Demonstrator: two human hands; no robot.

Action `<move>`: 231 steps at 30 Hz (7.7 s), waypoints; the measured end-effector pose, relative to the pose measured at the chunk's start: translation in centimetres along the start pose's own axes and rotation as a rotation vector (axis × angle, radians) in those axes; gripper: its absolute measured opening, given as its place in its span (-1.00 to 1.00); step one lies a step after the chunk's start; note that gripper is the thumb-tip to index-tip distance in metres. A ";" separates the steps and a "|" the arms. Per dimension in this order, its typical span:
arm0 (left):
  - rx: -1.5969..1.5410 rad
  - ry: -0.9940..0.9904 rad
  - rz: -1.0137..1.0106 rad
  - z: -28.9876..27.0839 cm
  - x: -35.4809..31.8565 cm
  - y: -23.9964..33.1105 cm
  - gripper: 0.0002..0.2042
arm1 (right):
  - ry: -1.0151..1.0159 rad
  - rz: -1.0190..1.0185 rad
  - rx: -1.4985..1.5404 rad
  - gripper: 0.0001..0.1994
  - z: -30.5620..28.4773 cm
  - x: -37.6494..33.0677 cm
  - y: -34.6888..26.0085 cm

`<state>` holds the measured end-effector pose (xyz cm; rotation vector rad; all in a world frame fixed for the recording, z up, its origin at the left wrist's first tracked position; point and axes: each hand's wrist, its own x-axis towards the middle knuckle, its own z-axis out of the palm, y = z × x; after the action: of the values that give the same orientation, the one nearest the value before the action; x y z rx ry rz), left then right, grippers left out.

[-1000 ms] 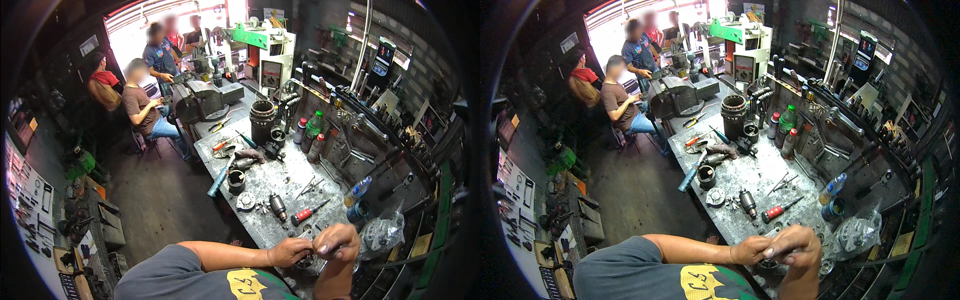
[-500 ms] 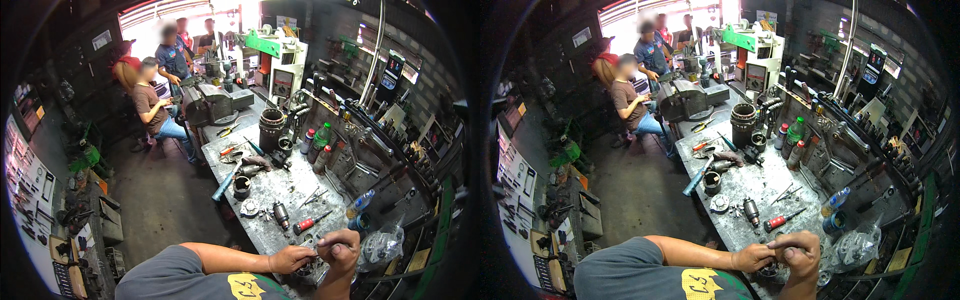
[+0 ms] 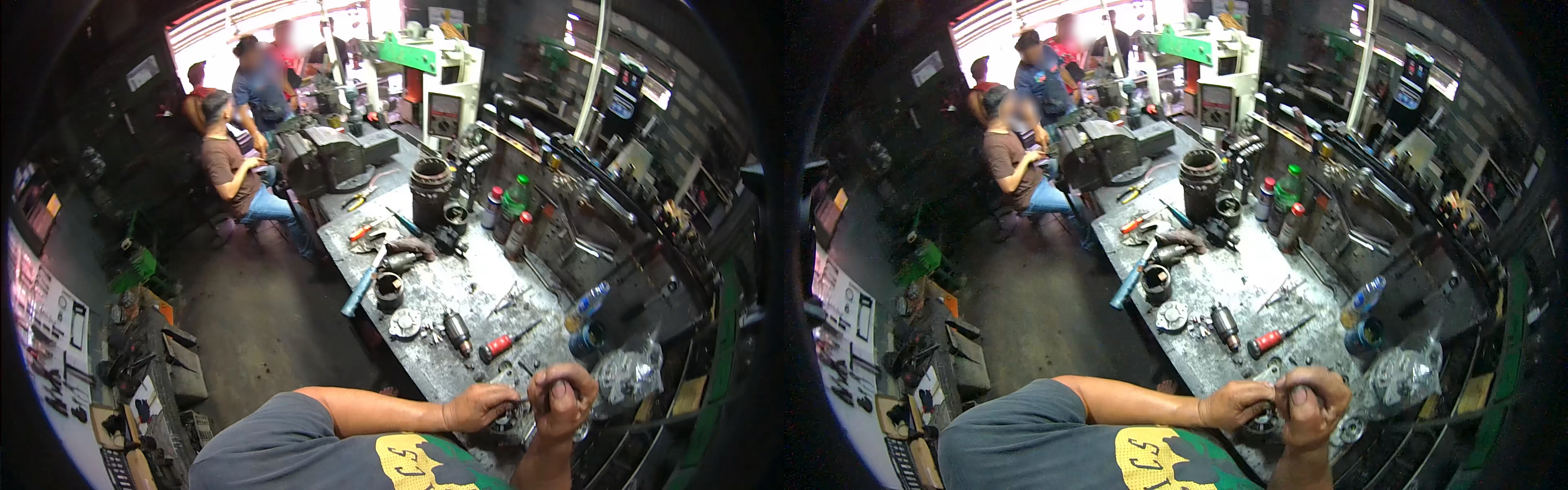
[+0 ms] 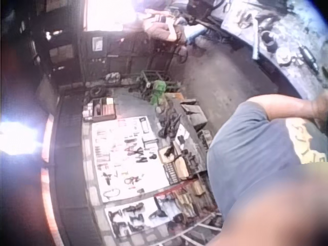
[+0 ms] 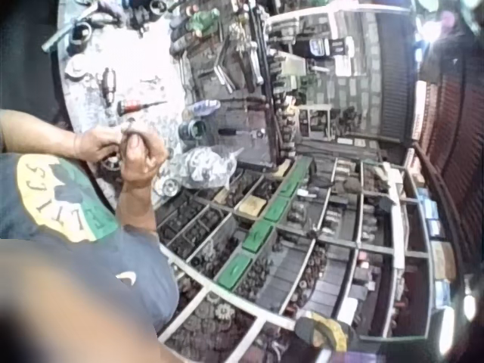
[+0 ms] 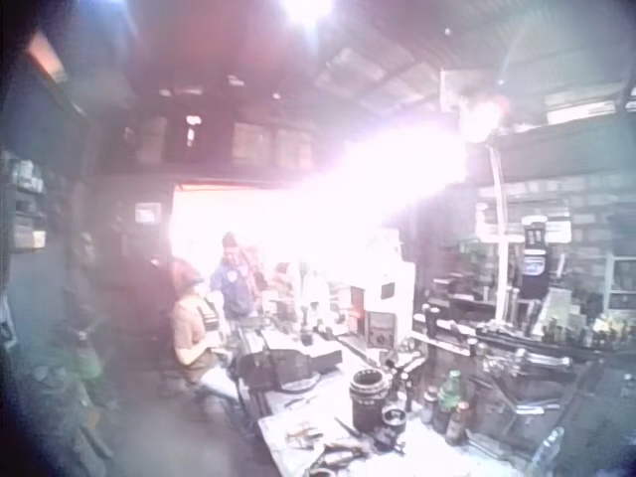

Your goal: The person assembles a cylindrical mechanical component on a workbench, inserting small parts into a housing and using a screwdriver to tighten fasteners. They handle multiple small metal pieces, a cylindrical housing, and a screwdriver, working methodically to fit and secure the components.

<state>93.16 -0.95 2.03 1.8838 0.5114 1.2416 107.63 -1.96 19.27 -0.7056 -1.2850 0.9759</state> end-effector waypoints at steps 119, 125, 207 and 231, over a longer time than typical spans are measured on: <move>-0.271 -0.329 0.370 1.9 12.1 10.6 -0.51 | -0.607 -0.008 -1.485 0.04 0.8 -0.8 -14.0; -0.938 -0.712 -0.211 2.3 13.4 4.5 -0.71 | -0.600 0.013 -1.250 -0.77 -0.4 0.4 -16.2; -0.019 -0.483 0.178 -3.9 10.9 10.4 -0.24 | -0.403 -0.044 -1.510 -0.69 -2.6 -1.7 -14.2; 0.159 -0.400 0.103 0.3 4.0 1.5 -0.79 | -0.742 0.199 0.653 -0.55 -4.5 2.4 -2.4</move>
<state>94.98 0.79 5.47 2.2467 0.3070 0.8709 112.48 -0.47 21.71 0.0681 -1.3971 1.8123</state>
